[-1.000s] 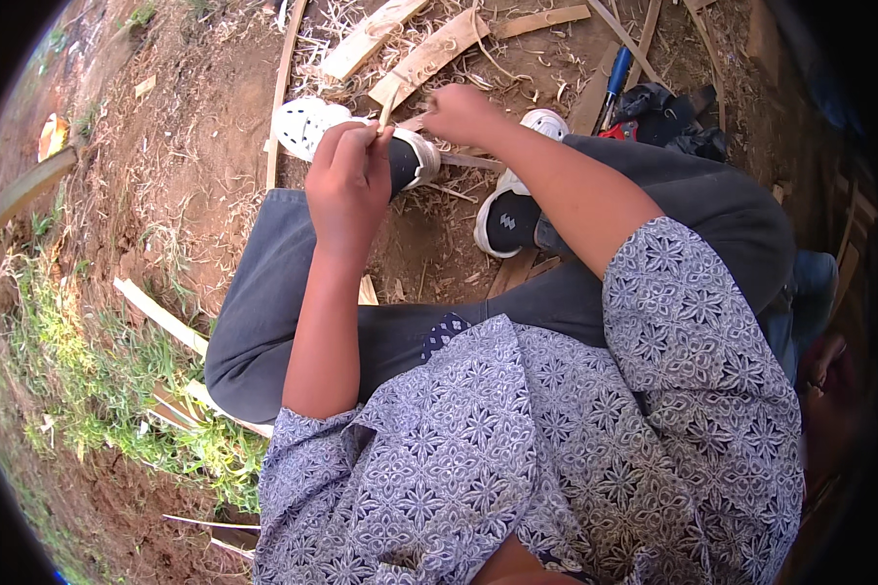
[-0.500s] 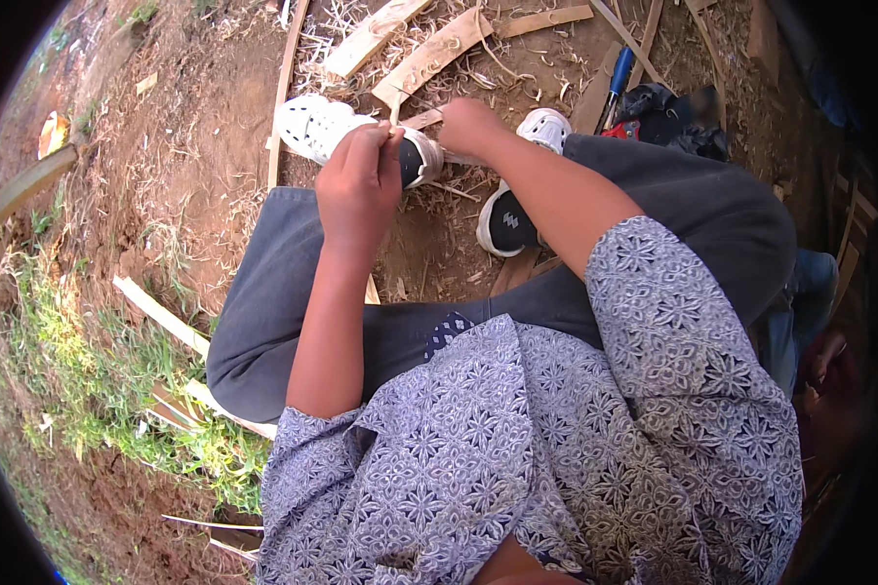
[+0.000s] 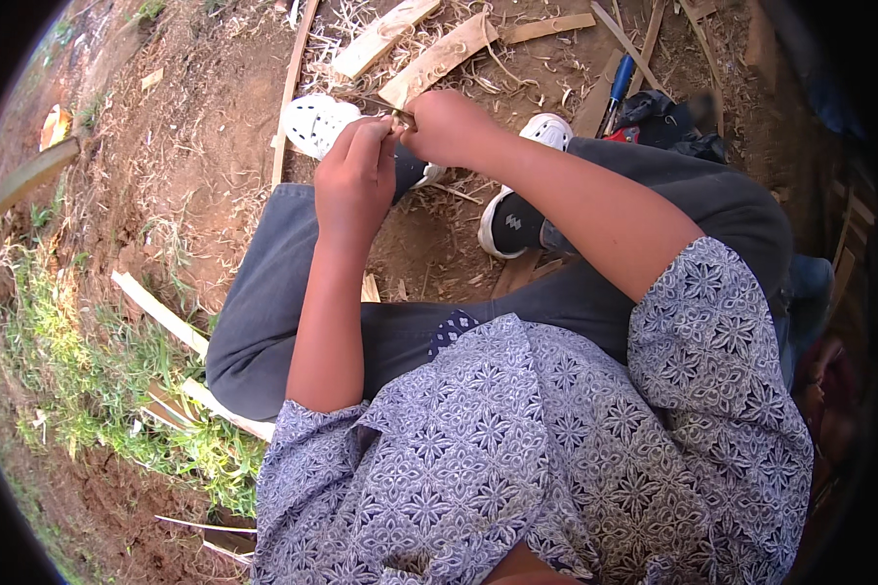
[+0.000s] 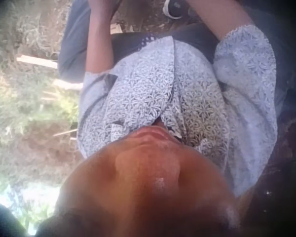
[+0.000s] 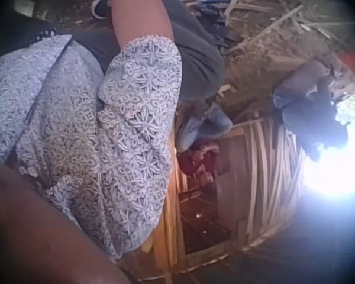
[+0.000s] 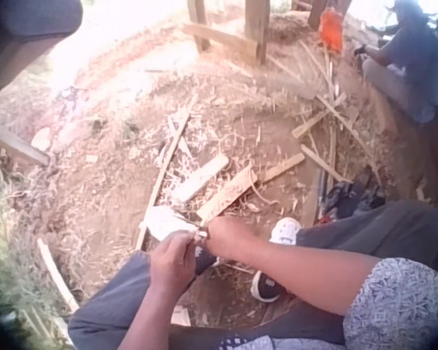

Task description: The person sits cross-legged on the ground and uses a small knife to shave thin strips from a piece of wood held between their legs. They repeatedly scrape the blade along the wood to produce fine shavings.

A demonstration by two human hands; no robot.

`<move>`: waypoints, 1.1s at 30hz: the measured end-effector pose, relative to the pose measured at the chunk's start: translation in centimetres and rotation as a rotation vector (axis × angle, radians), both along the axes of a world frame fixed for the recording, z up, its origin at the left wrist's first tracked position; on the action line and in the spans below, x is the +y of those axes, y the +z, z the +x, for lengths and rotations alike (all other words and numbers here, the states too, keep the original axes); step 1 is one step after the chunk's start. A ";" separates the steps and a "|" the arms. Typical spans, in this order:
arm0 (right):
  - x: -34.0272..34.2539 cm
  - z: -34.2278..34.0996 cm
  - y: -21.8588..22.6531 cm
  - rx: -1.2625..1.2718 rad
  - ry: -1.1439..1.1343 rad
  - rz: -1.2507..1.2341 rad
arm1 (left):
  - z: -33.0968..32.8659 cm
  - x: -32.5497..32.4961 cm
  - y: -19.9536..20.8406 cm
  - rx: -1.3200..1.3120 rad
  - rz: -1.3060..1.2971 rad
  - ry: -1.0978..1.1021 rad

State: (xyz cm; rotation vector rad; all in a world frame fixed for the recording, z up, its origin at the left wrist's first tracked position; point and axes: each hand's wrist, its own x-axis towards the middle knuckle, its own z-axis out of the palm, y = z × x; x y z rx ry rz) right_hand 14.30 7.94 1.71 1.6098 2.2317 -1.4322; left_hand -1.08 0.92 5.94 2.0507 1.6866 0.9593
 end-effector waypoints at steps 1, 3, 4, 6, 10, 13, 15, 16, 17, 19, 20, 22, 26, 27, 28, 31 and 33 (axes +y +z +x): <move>-0.1 0.1 -0.1 -0.025 -0.005 -0.008 | 0.1 0.0 0.0 -0.007 0.001 -0.007; -0.5 0.3 -1.1 -0.085 -0.005 -0.022 | 0.1 -0.2 -0.1 -0.011 -0.002 -0.021; -0.6 0.6 -2.0 -0.120 -0.002 -0.027 | 0.3 -0.2 -0.2 -0.007 -0.004 -0.030; -0.8 1.2 -2.7 -0.208 0.006 -0.079 | 0.5 -0.5 -0.2 -0.004 -0.021 -0.052; -2.7 4.8 -8.1 -0.365 0.037 -0.160 | 1.6 -0.6 -0.1 -0.009 -0.005 -0.108; -2.5 5.7 -10.1 -0.365 -0.024 -0.214 | 1.3 -0.5 -0.4 0.004 0.018 -0.108; -2.1 5.1 -9.2 -0.257 -0.130 -0.255 | 0.9 -0.3 0.2 0.030 0.007 -0.117; -1.8 5.0 -8.7 -0.162 -0.197 -0.259 | 0.7 -0.7 0.1 0.030 -0.017 -0.119; -1.4 5.0 -8.2 -0.073 -0.274 -0.256 | 0.7 -1.0 -0.1 0.022 -0.033 -0.129; 0.1 5.0 -7.8 -0.024 -0.243 -0.210 | 0.6 -1.1 -0.5 0.003 -0.042 -0.149; 0.8 4.7 -6.6 0.033 -0.250 -0.208 | 0.5 -1.3 -0.5 -0.005 -0.039 -0.152; 1.4 4.2 -4.4 0.124 -0.234 -0.178 | 0.2 -1.6 -0.7 -0.012 -0.022 -0.155; 0.6 3.9 1.2 -0.063 0.169 -0.079 | -0.2 -1.9 -1.1 -0.018 0.002 -0.150; 0.1 3.7 1.5 -0.083 0.164 -0.061 | -0.3 -2.0 -1.1 -0.021 0.002 -0.149; -0.4 3.5 1.5 -0.102 0.159 -0.044 | -0.5 -2.2 -1.3 -0.014 -0.001 -0.144; -1.0 2.7 1.8 -0.125 0.149 -0.009 | -0.9 -2.4 -1.4 -0.001 -0.009 -0.148; -1.6 2.3 0.9 -0.154 0.129 0.028 | -1.2 -2.6 -1.5 -0.014 -0.020 -0.164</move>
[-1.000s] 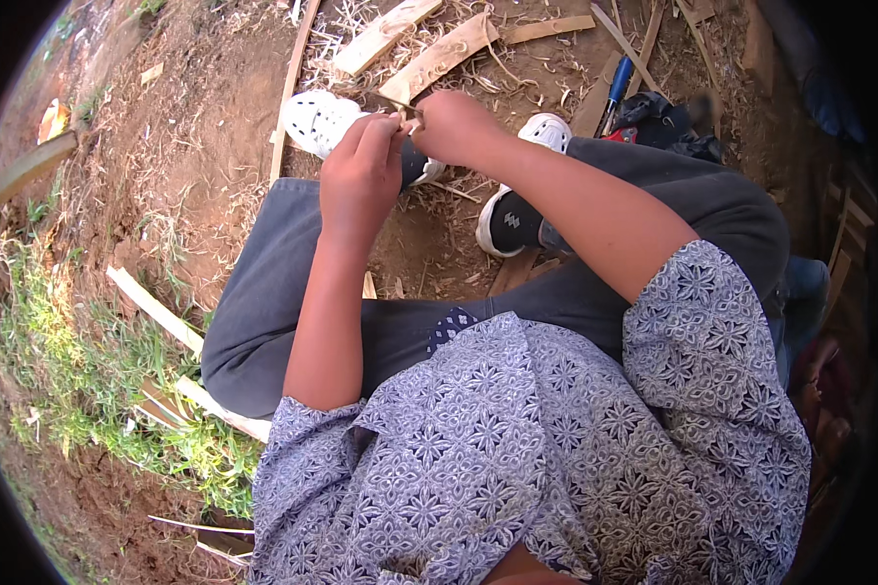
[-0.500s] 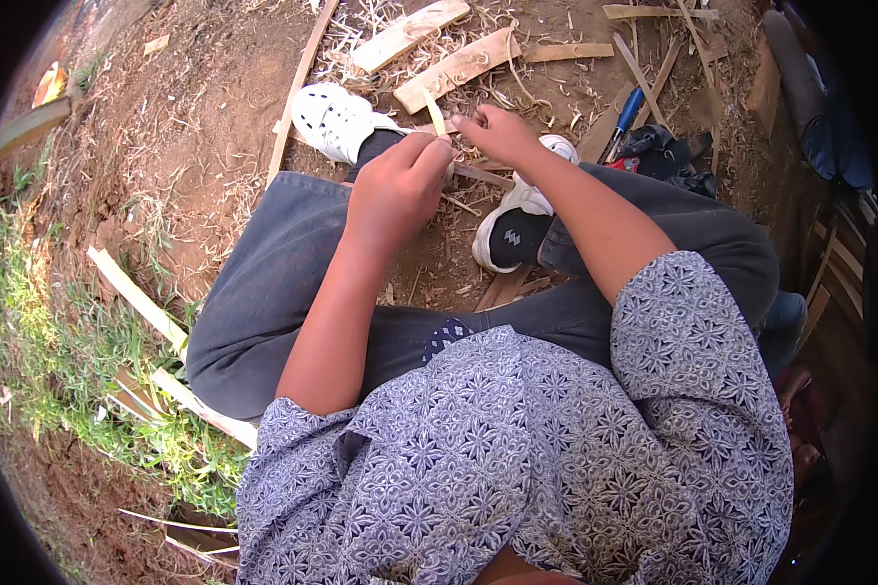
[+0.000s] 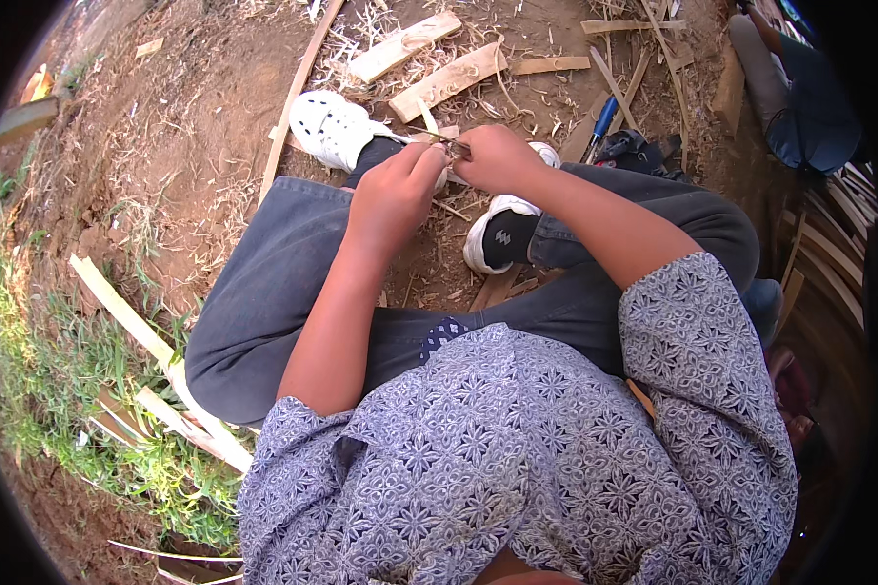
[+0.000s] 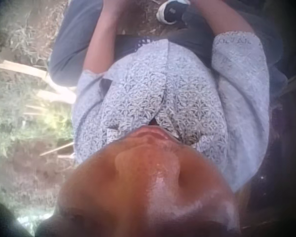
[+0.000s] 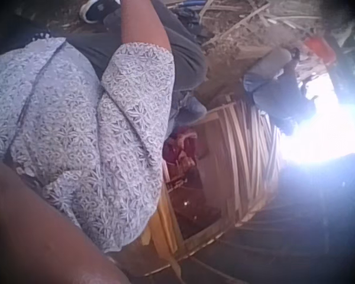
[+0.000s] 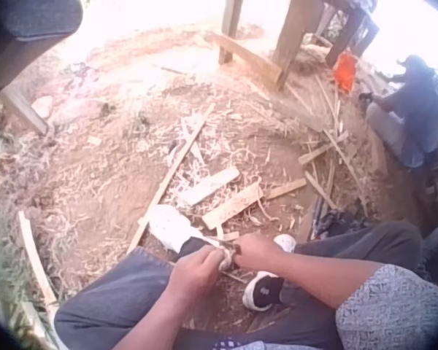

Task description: The person sits cross-legged on the ground and uses a small knife to shave thin strips from a piece of wood held between their legs. They repeatedly scrape the blade along the wood to produce fine shavings.

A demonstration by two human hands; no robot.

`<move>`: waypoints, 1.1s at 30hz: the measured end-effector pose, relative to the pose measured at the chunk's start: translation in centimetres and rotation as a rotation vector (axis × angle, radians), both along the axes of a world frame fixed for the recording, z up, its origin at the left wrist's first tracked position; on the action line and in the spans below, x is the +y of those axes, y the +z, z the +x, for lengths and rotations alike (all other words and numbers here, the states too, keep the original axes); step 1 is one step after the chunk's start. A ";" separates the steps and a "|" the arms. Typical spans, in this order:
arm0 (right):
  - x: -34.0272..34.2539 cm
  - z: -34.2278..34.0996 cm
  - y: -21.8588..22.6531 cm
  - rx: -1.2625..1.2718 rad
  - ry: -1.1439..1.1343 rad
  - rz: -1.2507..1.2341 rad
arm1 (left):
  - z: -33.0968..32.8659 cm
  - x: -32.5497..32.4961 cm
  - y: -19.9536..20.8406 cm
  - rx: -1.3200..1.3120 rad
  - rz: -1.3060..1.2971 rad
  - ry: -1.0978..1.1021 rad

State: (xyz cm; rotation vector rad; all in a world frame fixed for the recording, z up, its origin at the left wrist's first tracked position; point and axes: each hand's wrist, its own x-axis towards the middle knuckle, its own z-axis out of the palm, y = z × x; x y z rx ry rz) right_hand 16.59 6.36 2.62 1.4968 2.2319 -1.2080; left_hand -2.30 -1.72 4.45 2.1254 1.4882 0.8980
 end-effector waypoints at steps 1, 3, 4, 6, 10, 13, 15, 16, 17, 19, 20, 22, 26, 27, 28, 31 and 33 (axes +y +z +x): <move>0.0 0.1 -0.3 -0.042 0.004 -0.020 | -0.1 0.0 -0.1 -0.004 0.007 -0.002; 0.1 -0.7 0.3 -0.122 0.022 -0.066 | -0.2 -0.2 -0.4 -0.006 0.015 0.004; -0.1 -0.8 -0.3 -0.131 0.015 -0.045 | -0.2 -0.2 -0.4 -0.024 0.007 0.006; -0.4 -1.0 -1.6 -0.150 0.001 0.000 | -0.2 -0.1 -0.2 -0.061 -0.006 0.009; -0.4 -1.3 -2.3 -0.135 -0.041 -0.028 | -0.3 -0.2 -0.2 -0.057 -0.014 0.013; -0.2 -0.7 -4.7 -0.216 -0.078 -0.053 | 0.0 -0.3 -0.4 -0.056 -0.012 0.019; 0.0 1.9 -9.1 -0.397 -0.106 -0.063 | 0.2 0.2 -0.4 -0.053 -0.005 0.012; 0.1 2.7 -10.5 -0.393 -0.124 -0.042 | -0.1 0.7 -0.3 -0.056 0.006 0.028; -0.1 3.8 -11.5 -0.391 -0.139 -0.028 | -0.1 0.9 0.0 -0.061 0.010 0.046; -0.9 4.6 -12.4 -0.360 -0.168 -0.069 | -0.2 1.0 0.7 -0.087 -0.019 0.053; -1.5 4.4 -12.3 -0.319 -0.166 -0.115 | -0.1 0.7 0.5 -0.088 -0.028 0.059; -0.6 2.7 -10.5 -0.233 -0.175 -0.171 | -0.1 1.2 0.1 -0.092 -0.010 0.063; 0.7 -1.3 -3.4 0.041 -0.179 -0.183 | -0.1 1.3 0.5 -0.068 -0.009 0.057; 0.7 -1.6 -2.9 0.035 -0.159 -0.152 | -0.1 1.3 0.3 -0.075 -0.009 0.058; 0.8 -1.9 -2.5 0.028 -0.136 -0.121 | -0.1 1.2 0.1 -0.080 -0.009 0.060; 0.8 -1.5 -3.7 -0.026 -0.088 -0.066 | 0.2 1.0 -0.2 -0.094 0.007 0.032; 1.3 -1.7 -4.5 -0.084 -0.080 -0.080 | 0.3 0.8 -0.2 -0.086 0.009 0.015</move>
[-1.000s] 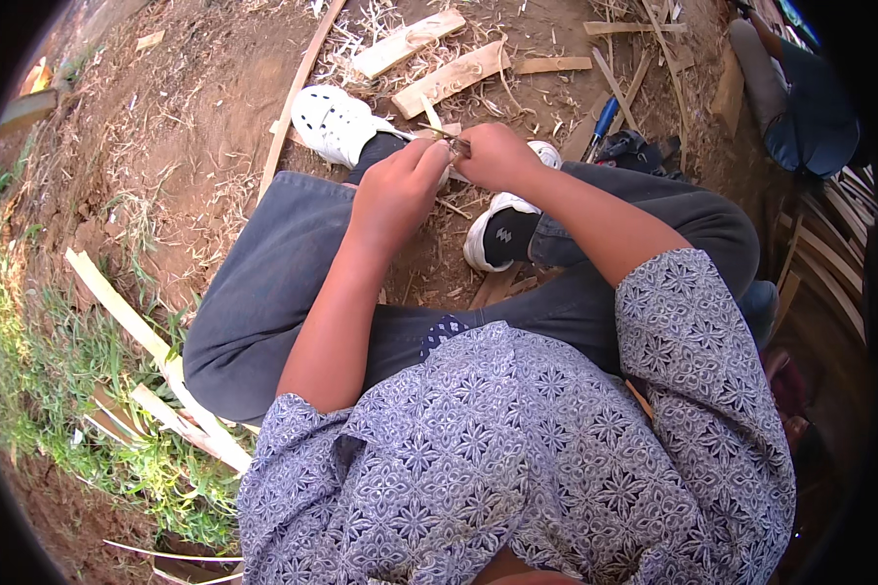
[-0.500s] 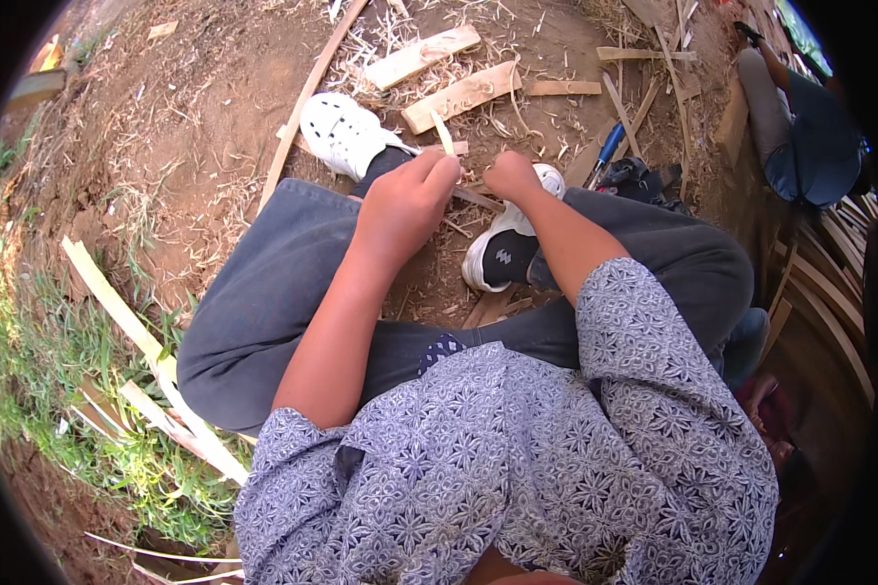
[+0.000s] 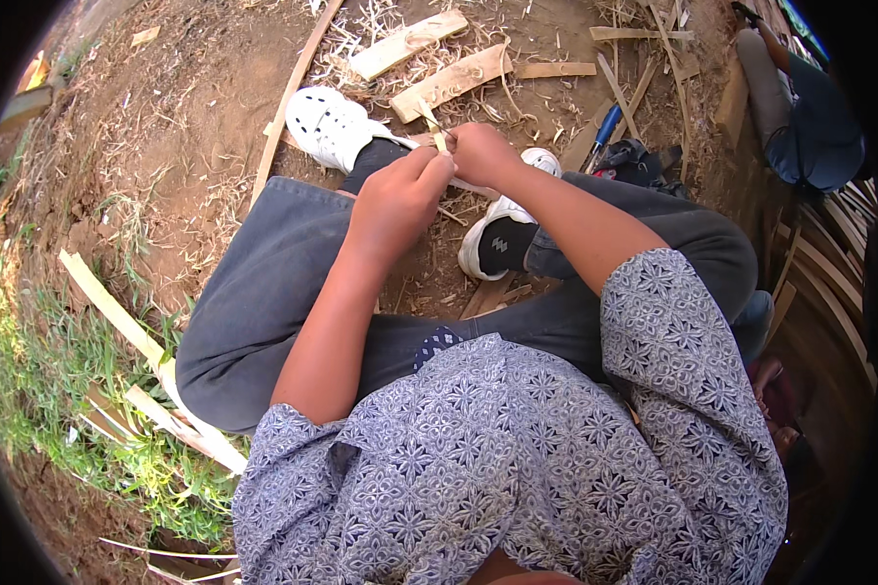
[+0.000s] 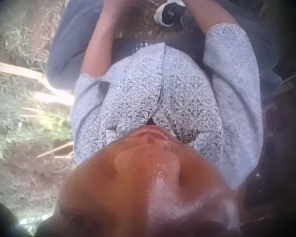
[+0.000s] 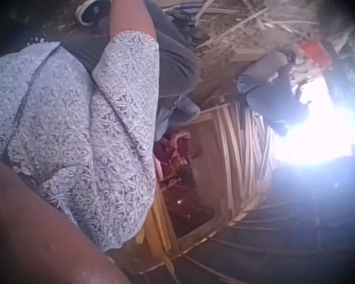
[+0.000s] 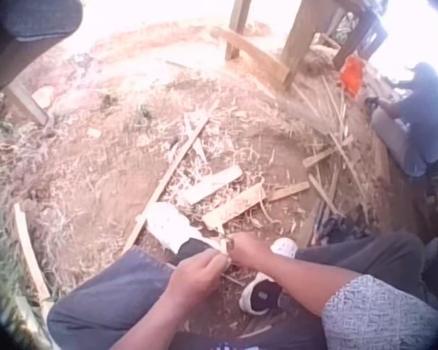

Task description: The person sits cross-legged on the ground and uses a small knife to shave thin strips from a piece of wood held between their legs. They repeatedly scrape the blade along the wood to produce fine shavings.

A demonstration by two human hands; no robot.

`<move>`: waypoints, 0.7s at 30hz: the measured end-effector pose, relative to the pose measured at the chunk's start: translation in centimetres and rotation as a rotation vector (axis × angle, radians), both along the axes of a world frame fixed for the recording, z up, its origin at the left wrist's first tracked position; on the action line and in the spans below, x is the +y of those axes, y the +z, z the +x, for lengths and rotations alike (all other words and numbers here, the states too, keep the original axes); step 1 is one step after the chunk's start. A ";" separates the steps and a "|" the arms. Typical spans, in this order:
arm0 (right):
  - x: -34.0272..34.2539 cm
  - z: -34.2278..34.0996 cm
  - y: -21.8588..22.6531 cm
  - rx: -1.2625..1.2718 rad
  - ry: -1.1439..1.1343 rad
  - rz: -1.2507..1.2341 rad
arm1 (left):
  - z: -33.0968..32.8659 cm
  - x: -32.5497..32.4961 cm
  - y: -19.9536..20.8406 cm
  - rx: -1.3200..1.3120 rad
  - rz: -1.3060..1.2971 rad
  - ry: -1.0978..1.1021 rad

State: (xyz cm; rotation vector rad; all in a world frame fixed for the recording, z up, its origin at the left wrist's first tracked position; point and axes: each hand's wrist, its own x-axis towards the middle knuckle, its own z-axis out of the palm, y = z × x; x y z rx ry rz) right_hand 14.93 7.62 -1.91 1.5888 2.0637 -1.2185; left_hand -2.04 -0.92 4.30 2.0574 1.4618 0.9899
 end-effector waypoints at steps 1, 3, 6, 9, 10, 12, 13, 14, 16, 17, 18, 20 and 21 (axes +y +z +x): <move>0.2 -0.1 -0.4 -0.038 -0.004 -0.026 | 0.1 -0.1 0.0 0.009 -0.005 -0.002; 0.7 -0.1 -2.1 -0.107 -0.036 -0.070 | 0.3 -0.1 -0.1 0.009 -0.008 0.005; 0.6 0.4 -5.9 -0.185 -0.113 -0.114 | 0.3 0.4 -0.1 -0.023 0.002 0.030; 0.4 0.7 -6.7 -0.164 -0.173 -0.129 | 0.2 0.6 0.0 -0.053 0.004 0.044; 0.1 1.0 -6.5 -0.117 -0.195 -0.120 | 0.2 0.6 -0.1 -0.053 -0.001 0.041; 0.7 0.7 -3.8 -0.052 -0.138 -0.103 | -0.1 0.7 -0.1 -0.048 -0.007 0.048; 1.1 0.6 -1.8 -0.038 -0.066 -0.103 | -0.3 0.5 -0.1 -0.045 -0.014 0.051; 1.4 0.3 0.3 -0.022 0.008 -0.100 | -0.4 0.4 0.1 -0.040 -0.020 0.056; 0.9 0.2 3.2 0.002 0.068 -0.087 | -0.4 0.4 0.1 -0.046 -0.004 0.066; 0.7 0.3 4.2 0.010 0.096 -0.079 | -0.2 0.4 0.0 -0.054 0.005 0.068; 0.6 0.2 4.7 -0.034 0.119 -0.080 | -0.2 0.3 0.0 -0.043 0.000 0.067; 0.4 0.2 4.0 -0.041 0.118 -0.060 | -0.3 0.1 -0.1 -0.018 -0.013 0.073; 0.5 0.2 3.6 -0.042 0.121 -0.050 | -0.2 0.1 -0.1 -0.031 0.010 0.072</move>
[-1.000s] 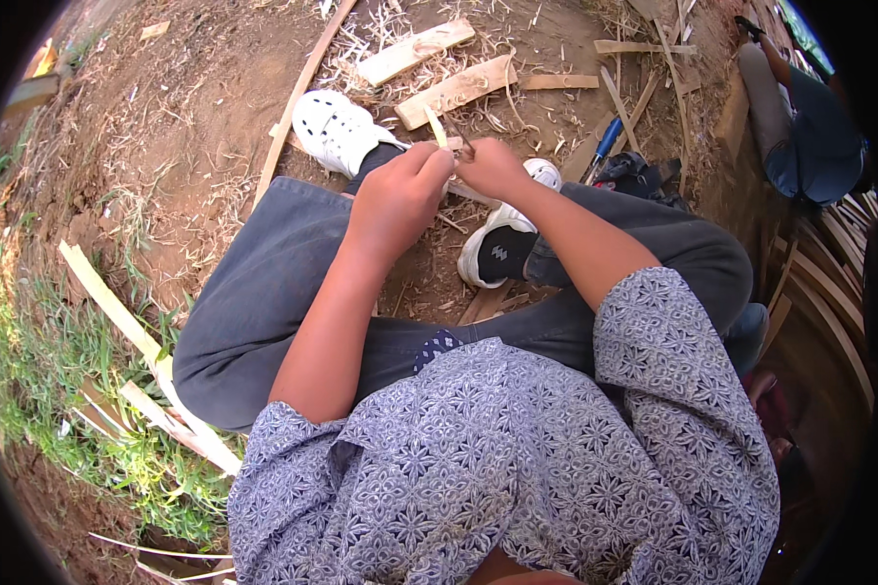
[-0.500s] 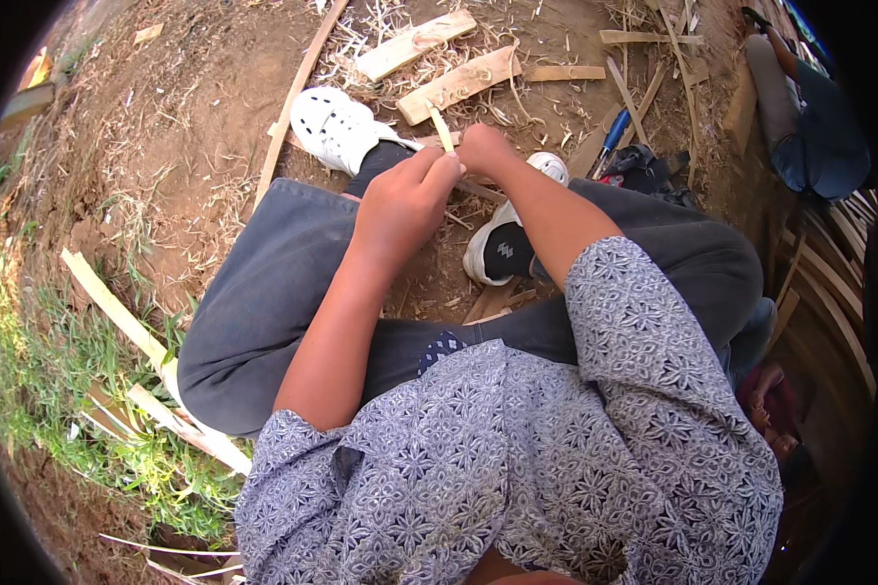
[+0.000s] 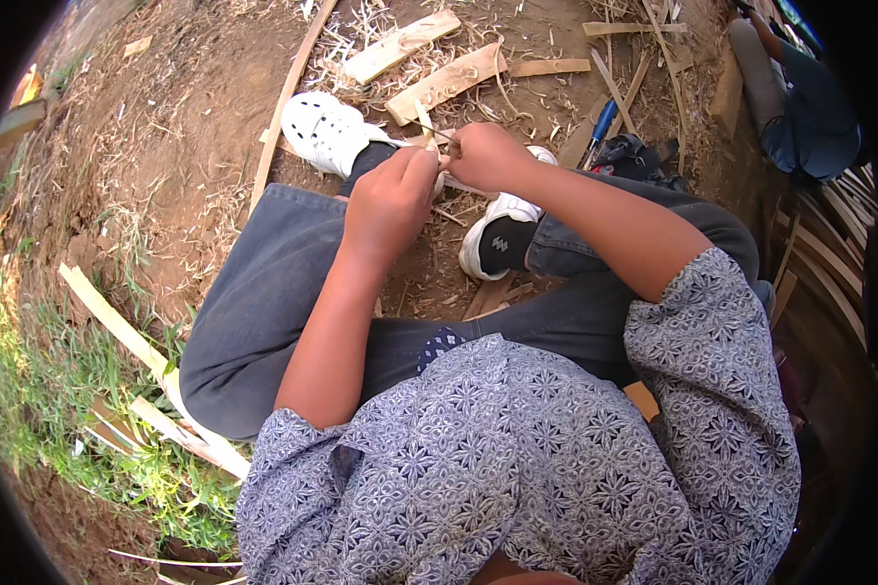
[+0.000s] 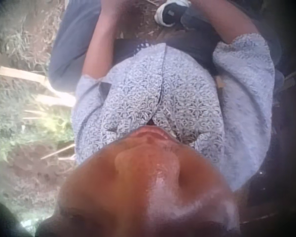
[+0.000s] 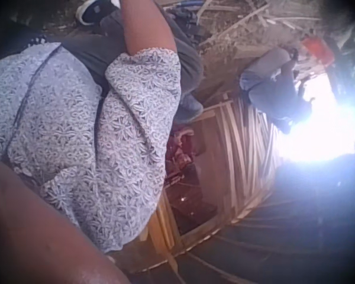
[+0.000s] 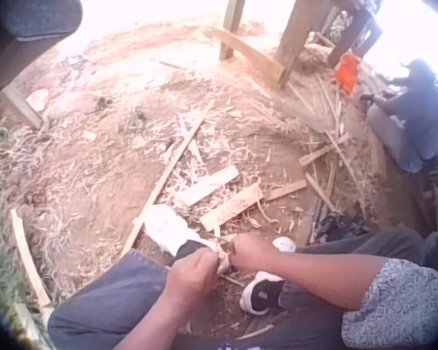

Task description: The person sits cross-legged on the ground and uses a small knife to shave thin strips from a piece of wood held between their legs. They repeatedly scrape the blade along the wood to produce fine shavings.

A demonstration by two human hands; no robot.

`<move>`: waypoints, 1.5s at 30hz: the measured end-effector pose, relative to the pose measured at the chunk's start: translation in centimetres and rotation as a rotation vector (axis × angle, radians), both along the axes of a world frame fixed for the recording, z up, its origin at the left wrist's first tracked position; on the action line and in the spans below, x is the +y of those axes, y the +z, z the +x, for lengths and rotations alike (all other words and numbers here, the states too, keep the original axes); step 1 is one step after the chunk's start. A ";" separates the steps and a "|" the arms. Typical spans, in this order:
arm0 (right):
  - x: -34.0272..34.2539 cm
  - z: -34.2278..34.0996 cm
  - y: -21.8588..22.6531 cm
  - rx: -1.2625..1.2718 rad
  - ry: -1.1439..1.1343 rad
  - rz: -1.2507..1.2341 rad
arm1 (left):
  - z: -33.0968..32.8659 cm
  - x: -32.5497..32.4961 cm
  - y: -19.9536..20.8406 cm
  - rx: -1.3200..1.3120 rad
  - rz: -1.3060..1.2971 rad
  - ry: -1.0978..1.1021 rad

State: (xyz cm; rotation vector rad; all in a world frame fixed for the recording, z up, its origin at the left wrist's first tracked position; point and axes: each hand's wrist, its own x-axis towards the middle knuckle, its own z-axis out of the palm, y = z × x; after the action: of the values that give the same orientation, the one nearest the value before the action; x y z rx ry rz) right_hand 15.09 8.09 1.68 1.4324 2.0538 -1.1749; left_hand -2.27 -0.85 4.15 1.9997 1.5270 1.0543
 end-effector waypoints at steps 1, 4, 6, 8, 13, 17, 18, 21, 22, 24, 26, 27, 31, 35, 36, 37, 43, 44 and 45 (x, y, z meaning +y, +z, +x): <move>0.2 0.0 -0.4 -0.016 -0.003 0.008 | 0.1 0.1 -0.1 -0.011 0.023 0.002; 0.6 -0.3 -1.6 -0.071 0.005 0.014 | 0.0 -0.1 0.0 0.016 0.012 -0.012; 1.2 -0.2 -3.1 -0.130 0.036 0.018 | 0.1 -0.2 -0.1 0.054 -0.008 -0.019; 1.4 0.6 -5.7 -0.241 0.029 -0.016 | 0.4 -0.3 -0.7 0.096 -0.016 -0.019; 0.4 4.3 -10.1 -0.225 -0.103 0.052 | 0.8 0.3 0.1 0.012 -0.007 -0.010; 1.2 2.2 -2.3 -0.039 -0.046 -0.026 | 0.5 0.1 -0.3 0.055 -0.005 -0.038; 1.3 1.5 -0.5 0.003 -0.018 -0.040 | 0.4 0.0 -0.2 0.046 0.003 -0.028; 1.3 0.7 2.5 -0.002 0.112 -0.038 | 0.4 0.1 0.0 0.033 0.004 -0.019; 1.3 0.5 2.7 -0.025 0.165 -0.032 | 0.3 0.0 0.1 0.041 -0.017 -0.022; 0.7 0.8 1.0 -0.052 0.090 -0.013 | 0.5 0.0 0.0 0.046 -0.012 -0.039; 0.7 1.4 -1.2 -0.085 0.050 -0.021 | 0.7 -0.2 -0.6 0.057 0.017 -0.063; 1.2 1.6 -2.0 -0.103 0.045 -0.036 | 0.8 -0.4 -0.6 0.068 0.014 -0.075; 1.2 0.9 -3.6 -0.071 0.019 -0.010 | 0.9 -0.4 -0.2 0.080 0.005 -0.067; 0.8 0.9 -7.1 -0.109 -0.058 -0.001 | 1.0 -0.1 0.1 0.028 -0.010 -0.054; 0.2 2.1 -8.5 -0.143 -0.080 0.012 | 1.3 -0.3 0.1 0.033 -0.008 -0.049; -0.4 3.6 -10.2 -0.178 -0.107 0.028 | 1.4 -0.5 -0.1 0.039 -0.002 -0.047; 0.3 4.0 -8.5 -0.067 -0.116 -0.003 | 1.1 0.3 0.3 0.016 -0.011 -0.029; 0.9 3.4 -6.2 -0.032 -0.094 -0.014 | 1.1 0.4 0.2 0.018 -0.012 -0.036; 1.5 2.7 -3.8 -0.002 -0.073 -0.028 | 1.1 0.4 0.2 0.051 0.014 -0.029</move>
State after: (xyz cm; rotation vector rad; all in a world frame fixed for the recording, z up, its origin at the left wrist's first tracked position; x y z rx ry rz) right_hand 17.78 9.54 -2.07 1.5066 1.9909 -1.2260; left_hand -1.18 -0.42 4.38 2.0668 1.5159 1.0120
